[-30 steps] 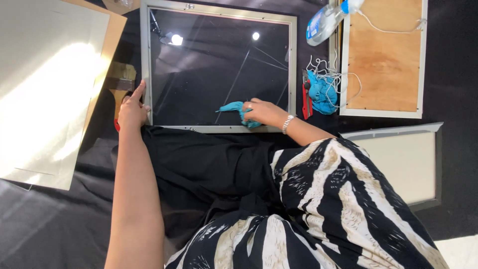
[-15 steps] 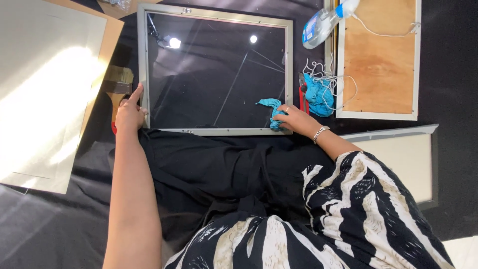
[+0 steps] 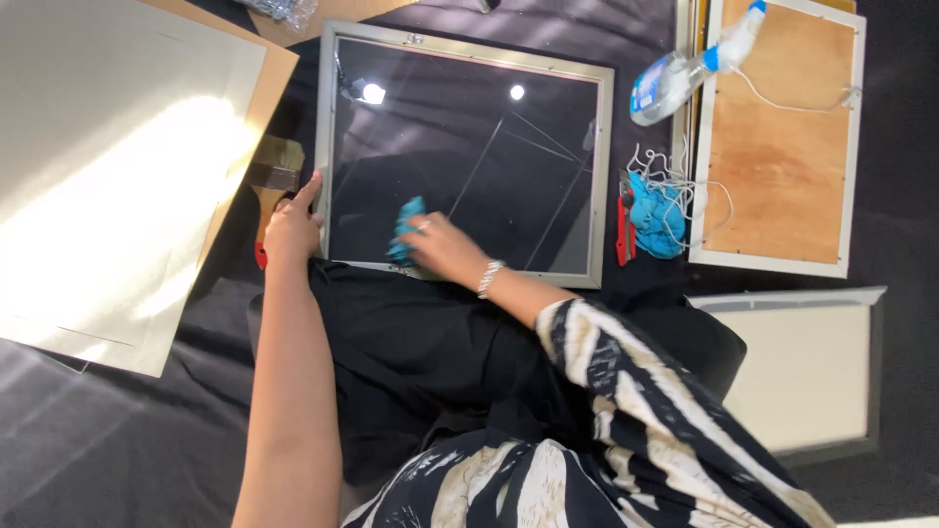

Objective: Detailed cleaning of a glass pane for a picture frame using a spray cleaner, microfiber cloth, and a brush to remove dust and streaks.

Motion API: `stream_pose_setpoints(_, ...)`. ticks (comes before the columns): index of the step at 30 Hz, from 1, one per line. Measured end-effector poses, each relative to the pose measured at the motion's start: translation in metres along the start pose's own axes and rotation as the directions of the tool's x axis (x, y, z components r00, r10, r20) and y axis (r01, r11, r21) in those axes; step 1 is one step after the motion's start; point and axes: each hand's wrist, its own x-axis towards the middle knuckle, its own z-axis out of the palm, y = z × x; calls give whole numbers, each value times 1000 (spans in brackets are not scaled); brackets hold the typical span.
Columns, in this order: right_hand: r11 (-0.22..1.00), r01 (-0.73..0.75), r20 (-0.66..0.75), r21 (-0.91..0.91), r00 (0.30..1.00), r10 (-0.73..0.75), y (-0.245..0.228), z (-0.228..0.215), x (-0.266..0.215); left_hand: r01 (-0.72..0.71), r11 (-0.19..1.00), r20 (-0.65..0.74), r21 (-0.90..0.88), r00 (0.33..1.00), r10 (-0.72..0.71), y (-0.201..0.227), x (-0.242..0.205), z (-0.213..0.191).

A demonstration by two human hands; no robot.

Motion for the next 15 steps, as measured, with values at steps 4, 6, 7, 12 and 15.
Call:
stream_pose_setpoints(4,995,94,-31,-20,995,-94,-50,0,64,43,999,-15,-3,999,-43,14,-11,-8)
stream_pose_setpoints(6,997,68,-62,-38,996,-71,-52,5,84,52,999,-12,-4,999,-52,17,-11,-9)
stream_pose_setpoints(7,997,73,-62,-36,995,-75,-44,12,90,56,998,-15,-6,998,-56,15,-8,-7)
stream_pose_setpoints(12,958,-228,-187,-172,963,196,0,35,123,72,997,-32,13,997,-72,22,-13,-10)
stream_pose_setpoints(15,926,-312,-225,-213,938,265,30,36,148,60,998,-81,-10,995,-61,24,-13,-2)
